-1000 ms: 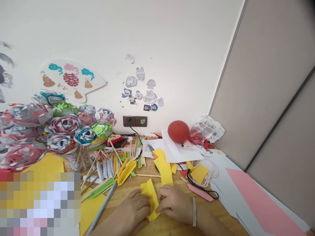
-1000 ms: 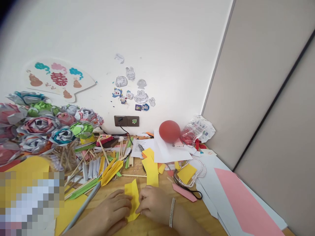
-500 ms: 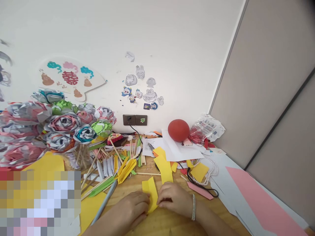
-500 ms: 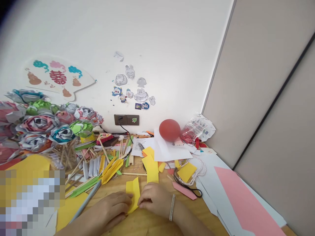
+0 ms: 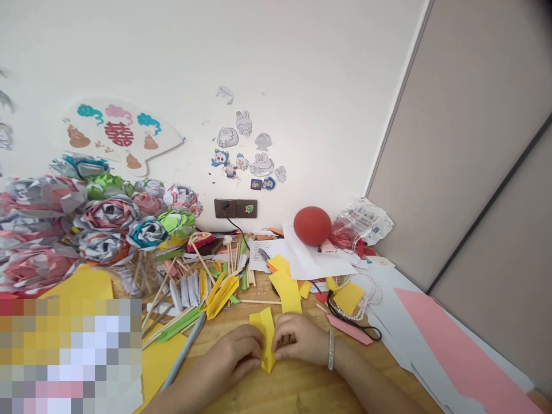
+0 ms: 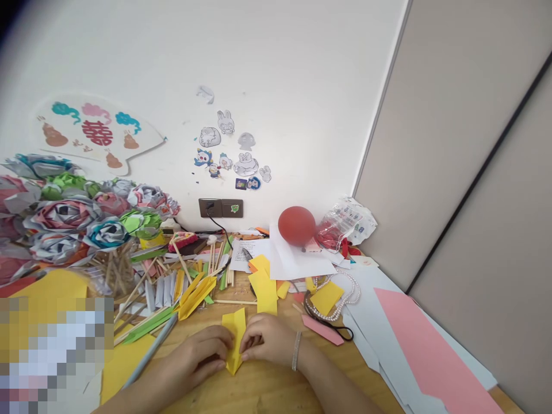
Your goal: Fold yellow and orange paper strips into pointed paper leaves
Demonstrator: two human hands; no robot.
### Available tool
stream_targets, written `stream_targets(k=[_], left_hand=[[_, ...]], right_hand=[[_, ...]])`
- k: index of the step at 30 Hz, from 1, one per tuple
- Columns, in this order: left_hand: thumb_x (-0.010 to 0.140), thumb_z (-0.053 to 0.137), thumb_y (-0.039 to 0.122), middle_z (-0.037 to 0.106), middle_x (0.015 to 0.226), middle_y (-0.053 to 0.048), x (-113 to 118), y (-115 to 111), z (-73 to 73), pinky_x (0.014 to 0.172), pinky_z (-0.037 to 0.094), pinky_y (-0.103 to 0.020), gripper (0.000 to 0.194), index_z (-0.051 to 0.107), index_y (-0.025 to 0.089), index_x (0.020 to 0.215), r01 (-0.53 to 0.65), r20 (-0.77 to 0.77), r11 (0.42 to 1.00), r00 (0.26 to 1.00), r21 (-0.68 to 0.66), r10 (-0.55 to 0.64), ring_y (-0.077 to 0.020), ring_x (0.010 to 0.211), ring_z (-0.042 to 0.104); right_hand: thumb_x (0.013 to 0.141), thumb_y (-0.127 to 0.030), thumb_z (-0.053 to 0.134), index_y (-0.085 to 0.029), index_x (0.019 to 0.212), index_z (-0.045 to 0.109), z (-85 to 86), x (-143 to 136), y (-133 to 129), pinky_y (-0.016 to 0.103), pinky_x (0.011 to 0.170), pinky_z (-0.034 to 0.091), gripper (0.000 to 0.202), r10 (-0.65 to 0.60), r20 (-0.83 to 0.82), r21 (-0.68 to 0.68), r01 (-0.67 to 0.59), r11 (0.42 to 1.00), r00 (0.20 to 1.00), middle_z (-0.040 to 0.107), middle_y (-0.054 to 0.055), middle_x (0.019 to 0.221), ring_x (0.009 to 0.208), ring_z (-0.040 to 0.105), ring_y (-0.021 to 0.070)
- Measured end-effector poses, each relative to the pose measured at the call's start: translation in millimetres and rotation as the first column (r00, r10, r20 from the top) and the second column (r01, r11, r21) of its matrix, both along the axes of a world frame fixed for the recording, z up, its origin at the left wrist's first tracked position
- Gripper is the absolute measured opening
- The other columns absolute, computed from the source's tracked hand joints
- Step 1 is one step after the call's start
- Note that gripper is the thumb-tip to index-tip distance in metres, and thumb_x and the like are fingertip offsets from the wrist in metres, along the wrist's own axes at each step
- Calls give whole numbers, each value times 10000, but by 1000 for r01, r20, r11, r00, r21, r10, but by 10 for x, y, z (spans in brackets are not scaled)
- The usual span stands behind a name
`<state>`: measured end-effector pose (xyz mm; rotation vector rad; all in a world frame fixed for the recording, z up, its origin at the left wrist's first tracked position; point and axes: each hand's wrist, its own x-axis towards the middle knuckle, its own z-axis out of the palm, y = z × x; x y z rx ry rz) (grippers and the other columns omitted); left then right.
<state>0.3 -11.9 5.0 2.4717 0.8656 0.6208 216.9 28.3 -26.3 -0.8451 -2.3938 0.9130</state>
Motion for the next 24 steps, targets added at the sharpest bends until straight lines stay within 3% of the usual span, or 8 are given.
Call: stream_targets(k=[5,12,24], left_hand=[[779,479,84,579,897,-22,69,-22,-58,766,459,-250,151,552,198,714,-114,20,993,993,28,113,-151,868,554],[731,510,74,542,856,-18,147,-53,-152,749,448,-290,137,508,188,655,-297,-19,955,955,15,297,-173,844,524],[768,591,179,517,848,-24,224,-108,-118,742,424,-317,132,507,183,666,-381,-80,924,921,36,382,-205,854,498]], right_hand=[[664,-192,775,-170,697,676,48,-59,-33,208,661,424,106,-61,-9,8,62,998,998,568,-21,711,720,545,125],[668,-147,747,-176,676,649,146,-173,-167,232,692,392,103,-224,108,46,220,974,969,575,-18,745,762,532,142],[707,-152,689,-177,691,616,95,-201,-265,248,725,370,79,-311,143,144,291,946,940,564,-11,782,811,527,150]])
